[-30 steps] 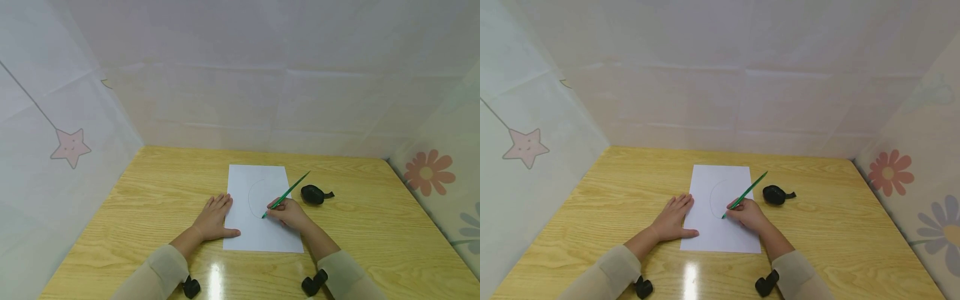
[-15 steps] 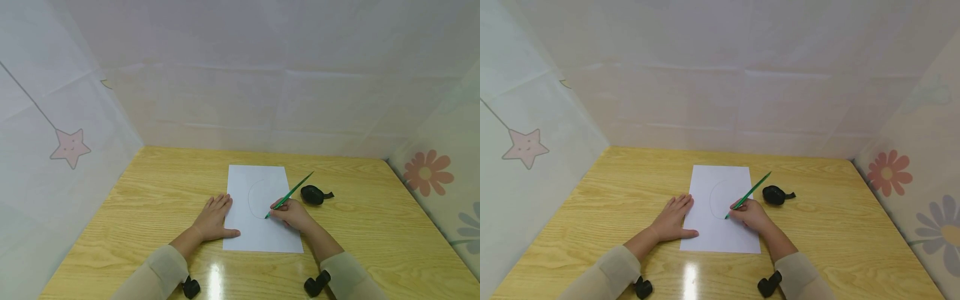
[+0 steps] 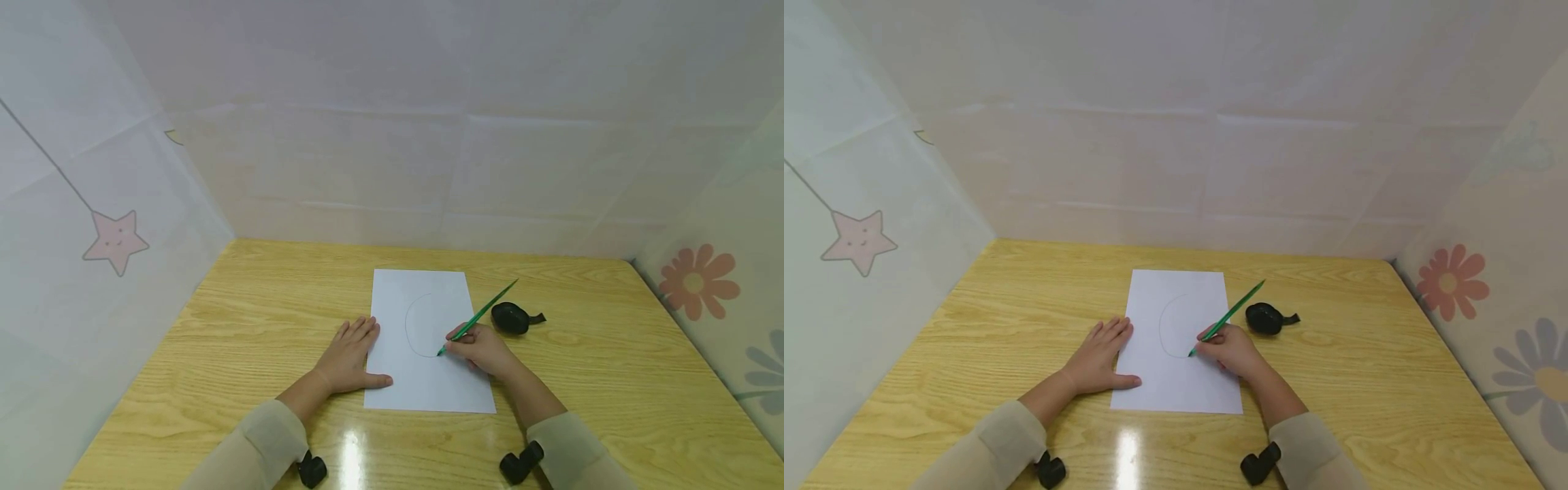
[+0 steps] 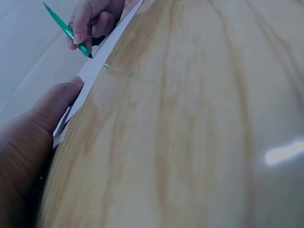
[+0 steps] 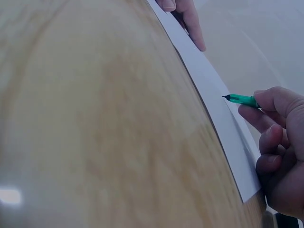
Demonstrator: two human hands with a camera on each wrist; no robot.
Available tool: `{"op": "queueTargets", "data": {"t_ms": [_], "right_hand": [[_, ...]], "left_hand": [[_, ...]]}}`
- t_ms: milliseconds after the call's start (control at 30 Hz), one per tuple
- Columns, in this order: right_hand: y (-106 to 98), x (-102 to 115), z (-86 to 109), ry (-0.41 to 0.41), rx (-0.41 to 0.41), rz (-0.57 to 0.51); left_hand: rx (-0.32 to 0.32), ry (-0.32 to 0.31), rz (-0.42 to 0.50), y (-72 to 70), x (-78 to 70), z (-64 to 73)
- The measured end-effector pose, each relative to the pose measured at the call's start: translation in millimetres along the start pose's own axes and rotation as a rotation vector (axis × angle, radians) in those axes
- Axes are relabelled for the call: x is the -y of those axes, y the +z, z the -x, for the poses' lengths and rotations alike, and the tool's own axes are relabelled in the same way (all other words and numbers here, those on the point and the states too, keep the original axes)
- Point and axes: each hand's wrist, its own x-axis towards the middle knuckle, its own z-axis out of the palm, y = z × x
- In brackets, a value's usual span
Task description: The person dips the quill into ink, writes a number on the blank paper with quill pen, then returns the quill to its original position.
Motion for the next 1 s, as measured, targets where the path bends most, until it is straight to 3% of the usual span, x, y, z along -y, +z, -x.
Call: {"op": "queueTargets", "data": {"t_ms": [1000], "right_hand": [[-13, -1, -2.2, 0.020, -0.052, -0.014]], "left_hand": [[-0.004, -0.003, 0.004, -1.1, -1.0, -0.3]]}}
